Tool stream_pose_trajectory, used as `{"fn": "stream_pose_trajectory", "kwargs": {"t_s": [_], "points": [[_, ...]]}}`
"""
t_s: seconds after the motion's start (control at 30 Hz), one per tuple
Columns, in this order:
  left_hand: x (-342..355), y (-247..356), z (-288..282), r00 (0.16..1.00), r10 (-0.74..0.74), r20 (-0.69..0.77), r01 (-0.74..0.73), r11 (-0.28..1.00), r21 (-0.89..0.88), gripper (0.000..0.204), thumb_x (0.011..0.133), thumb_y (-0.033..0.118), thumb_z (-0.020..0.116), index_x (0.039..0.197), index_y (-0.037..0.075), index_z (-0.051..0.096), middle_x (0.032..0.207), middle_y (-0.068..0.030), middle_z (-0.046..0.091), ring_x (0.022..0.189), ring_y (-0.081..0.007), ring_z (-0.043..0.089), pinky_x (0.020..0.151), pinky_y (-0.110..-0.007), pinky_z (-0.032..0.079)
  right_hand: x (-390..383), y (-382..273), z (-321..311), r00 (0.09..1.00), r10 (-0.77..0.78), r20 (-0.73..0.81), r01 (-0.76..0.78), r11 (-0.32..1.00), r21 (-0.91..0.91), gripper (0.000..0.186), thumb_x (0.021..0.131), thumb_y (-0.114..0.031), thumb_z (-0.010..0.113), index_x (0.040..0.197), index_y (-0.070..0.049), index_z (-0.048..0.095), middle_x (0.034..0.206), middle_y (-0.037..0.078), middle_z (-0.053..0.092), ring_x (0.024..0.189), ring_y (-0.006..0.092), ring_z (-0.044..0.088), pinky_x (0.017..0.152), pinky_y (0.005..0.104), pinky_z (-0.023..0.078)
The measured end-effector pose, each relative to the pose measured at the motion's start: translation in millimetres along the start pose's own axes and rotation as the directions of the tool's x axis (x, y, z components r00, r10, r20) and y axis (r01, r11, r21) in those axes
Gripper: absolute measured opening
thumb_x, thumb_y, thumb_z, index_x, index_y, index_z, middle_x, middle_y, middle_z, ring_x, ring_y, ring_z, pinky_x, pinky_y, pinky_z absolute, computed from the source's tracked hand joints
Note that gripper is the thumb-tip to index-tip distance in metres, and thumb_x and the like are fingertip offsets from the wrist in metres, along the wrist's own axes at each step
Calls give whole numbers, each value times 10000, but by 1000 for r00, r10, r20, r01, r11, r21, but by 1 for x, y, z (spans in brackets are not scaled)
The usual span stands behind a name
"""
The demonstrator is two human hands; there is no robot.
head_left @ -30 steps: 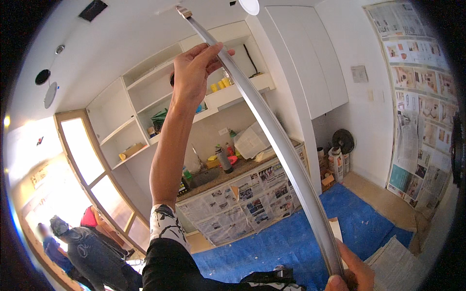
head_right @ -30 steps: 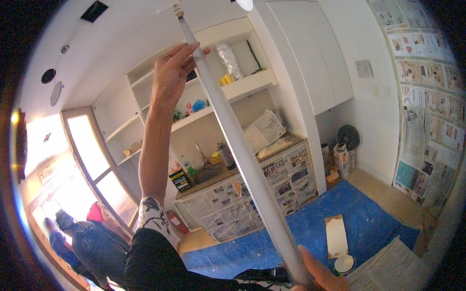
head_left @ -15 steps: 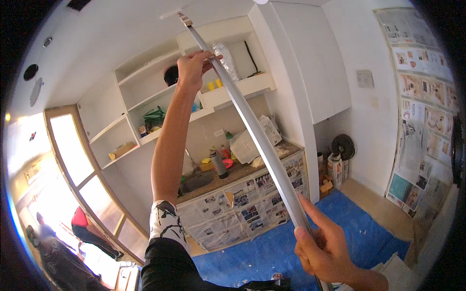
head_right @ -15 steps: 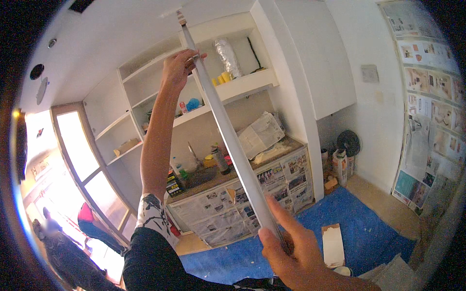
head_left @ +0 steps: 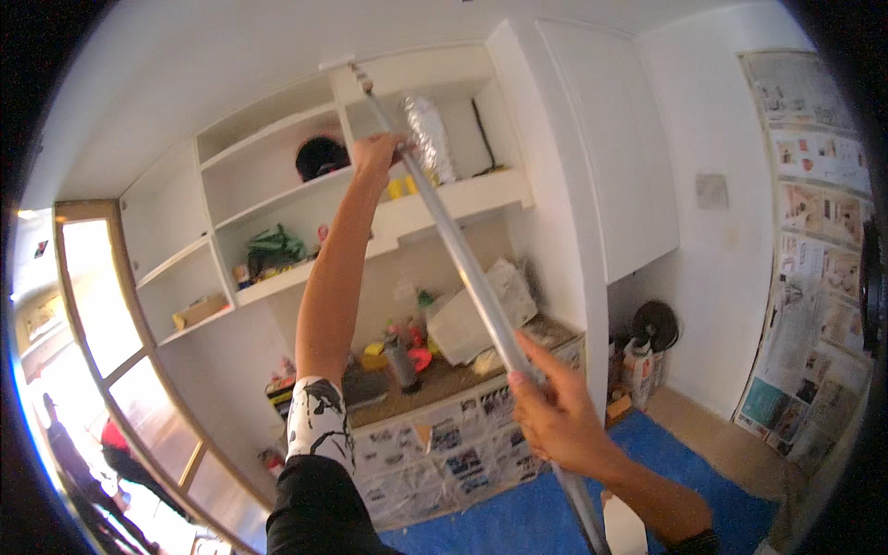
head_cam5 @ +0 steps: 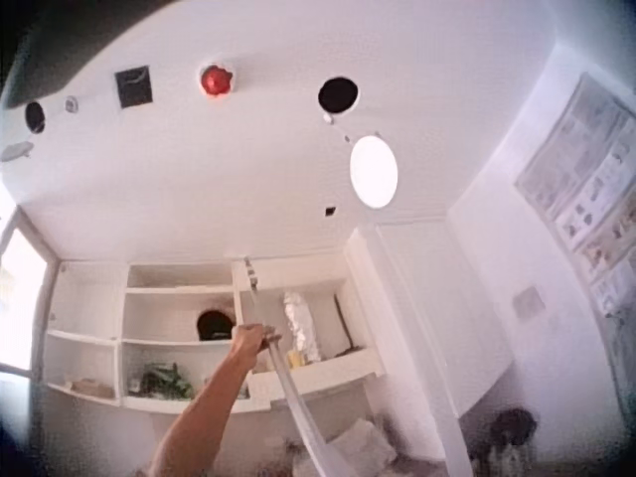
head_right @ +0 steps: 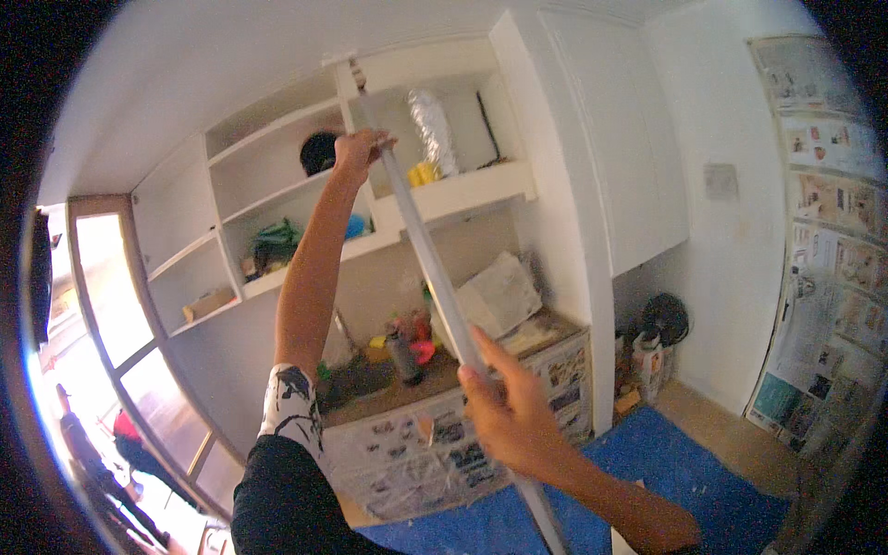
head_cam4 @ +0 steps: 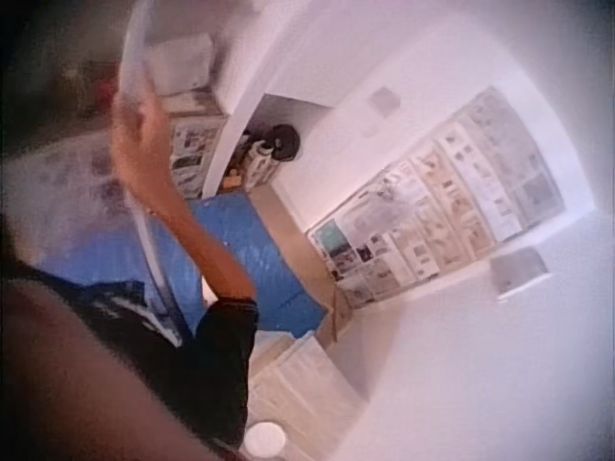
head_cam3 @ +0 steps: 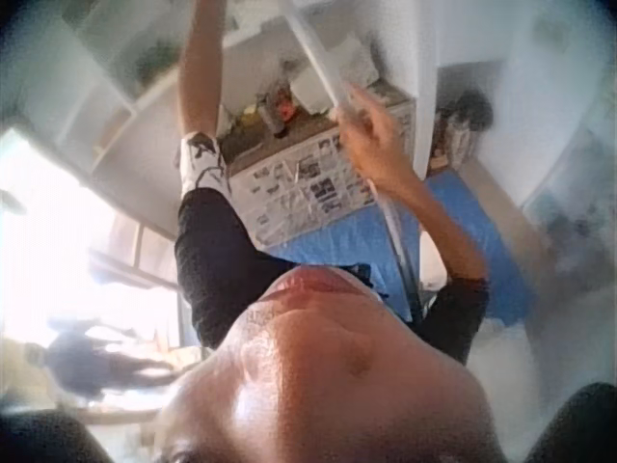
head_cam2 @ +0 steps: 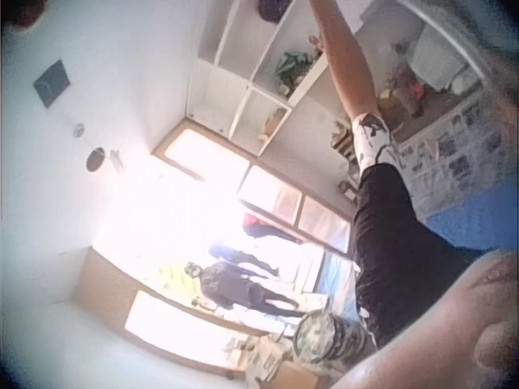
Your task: The person paints the edge of a ceiling using a small paint roller on an extension pole. They repeatedly dip the roller into a container of white paint and then apply the paint to the ceiling surface near white shelves.
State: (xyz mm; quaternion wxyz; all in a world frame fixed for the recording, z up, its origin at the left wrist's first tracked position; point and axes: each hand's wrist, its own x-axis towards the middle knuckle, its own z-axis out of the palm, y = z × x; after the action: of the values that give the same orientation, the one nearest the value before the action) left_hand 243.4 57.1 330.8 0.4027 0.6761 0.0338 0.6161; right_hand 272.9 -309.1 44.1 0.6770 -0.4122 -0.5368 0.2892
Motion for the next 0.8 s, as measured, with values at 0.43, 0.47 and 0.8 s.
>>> {"fn": "stream_pose_trajectory", "kwargs": {"t_s": [0.43, 0.47, 0.8], "points": [[-40, 44, 26, 998, 33, 47, -34, 999, 33, 180, 786, -10, 627, 922, -122, 592, 850, -161, 653, 752, -263, 689, 646, -305, 569, -49, -17, -7, 997, 79, 8, -80, 996, 50, 534, 974, -212, 463, 1450, -111, 244, 543, -43, 399, 413, 49, 365, 372, 231, 306], [-57, 59, 31, 996, 45, 71, -47, 999, 25, 192, 788, -8, 627, 934, -127, 592, 854, -162, 654, 757, -259, 689, 653, -301, 567, -69, -24, -8, 997, 74, 9, -74, 995, 68, 538, 972, -203, 465, 1452, -109, 240, 546, -44, 401, 419, 47, 368, 381, 228, 305], [-226, 224, 89, 966, 182, 185, -168, 982, -85, 235, 830, 40, 633, 963, -149, 593, 876, -173, 648, 778, -251, 680, 691, -315, 569, -285, -102, -3, 994, -40, -98, 26, 990, -137, 508, 970, -122, 459, 1437, -58, 271, 540, -35, 410, 393, 31, 322, 360, 202, 277]]}}
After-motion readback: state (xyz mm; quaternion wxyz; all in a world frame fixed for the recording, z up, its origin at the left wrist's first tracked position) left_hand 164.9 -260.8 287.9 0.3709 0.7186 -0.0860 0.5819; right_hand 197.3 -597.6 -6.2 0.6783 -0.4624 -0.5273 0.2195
